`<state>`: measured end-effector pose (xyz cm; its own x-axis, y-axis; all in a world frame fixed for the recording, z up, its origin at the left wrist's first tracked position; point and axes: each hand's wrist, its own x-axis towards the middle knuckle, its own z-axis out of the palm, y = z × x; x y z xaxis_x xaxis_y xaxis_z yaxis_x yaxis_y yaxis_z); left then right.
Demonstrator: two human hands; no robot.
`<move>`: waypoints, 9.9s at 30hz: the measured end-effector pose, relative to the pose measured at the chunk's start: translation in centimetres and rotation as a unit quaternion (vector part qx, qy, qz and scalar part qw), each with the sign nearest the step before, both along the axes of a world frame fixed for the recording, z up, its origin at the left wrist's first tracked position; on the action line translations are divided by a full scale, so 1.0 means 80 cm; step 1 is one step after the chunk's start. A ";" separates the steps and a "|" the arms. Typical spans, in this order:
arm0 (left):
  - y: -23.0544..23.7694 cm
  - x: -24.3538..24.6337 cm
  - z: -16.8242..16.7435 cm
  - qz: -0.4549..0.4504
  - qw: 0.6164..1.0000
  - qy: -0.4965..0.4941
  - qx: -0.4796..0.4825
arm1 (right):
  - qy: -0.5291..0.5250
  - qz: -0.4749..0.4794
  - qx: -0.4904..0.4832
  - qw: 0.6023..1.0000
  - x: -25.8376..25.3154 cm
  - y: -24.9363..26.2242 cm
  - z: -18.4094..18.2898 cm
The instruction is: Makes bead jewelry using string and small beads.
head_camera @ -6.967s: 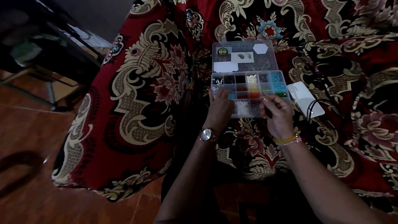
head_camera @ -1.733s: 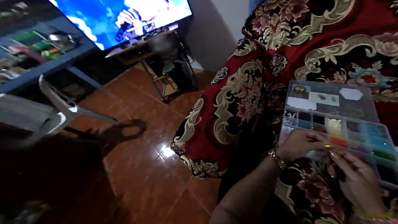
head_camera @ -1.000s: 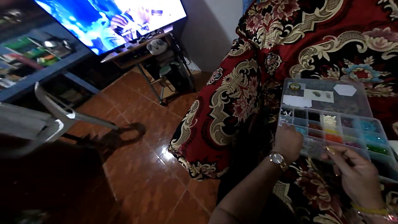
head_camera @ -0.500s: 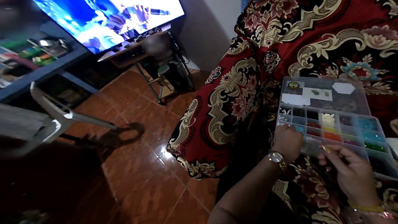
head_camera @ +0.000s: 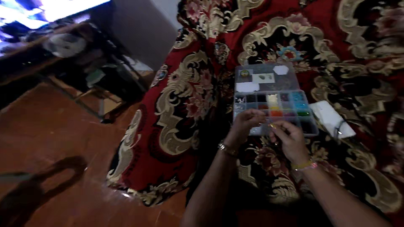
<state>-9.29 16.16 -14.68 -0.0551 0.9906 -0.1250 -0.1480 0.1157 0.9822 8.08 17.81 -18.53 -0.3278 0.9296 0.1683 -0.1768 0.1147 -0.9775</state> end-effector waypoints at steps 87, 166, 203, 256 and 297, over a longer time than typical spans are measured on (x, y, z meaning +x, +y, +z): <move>0.006 0.002 -0.021 -0.084 0.987 -0.114 -0.074 | 0.062 -0.031 -0.066 0.995 -0.008 -0.003 -0.005; 0.005 0.010 -0.023 -0.089 0.984 -0.137 -0.075 | 0.052 -0.043 -0.034 0.997 -0.007 -0.005 -0.005; 0.006 0.014 -0.014 0.019 0.985 -0.149 -0.089 | 0.029 -0.064 -0.031 0.997 -0.007 -0.006 -0.005; 0.001 0.033 -0.025 -0.019 0.959 -0.239 -0.148 | -0.008 -0.075 0.005 0.997 -0.008 -0.006 -0.005; 0.000 0.039 -0.022 0.006 0.951 -0.266 -0.160 | -0.052 -0.105 0.054 0.992 -0.010 -0.007 -0.009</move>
<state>-6.14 16.15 -16.40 0.0883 0.8966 -0.4340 -0.6167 0.3913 0.6831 7.24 17.24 -19.29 -0.1489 0.9578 0.2457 -0.0367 0.2430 -0.9693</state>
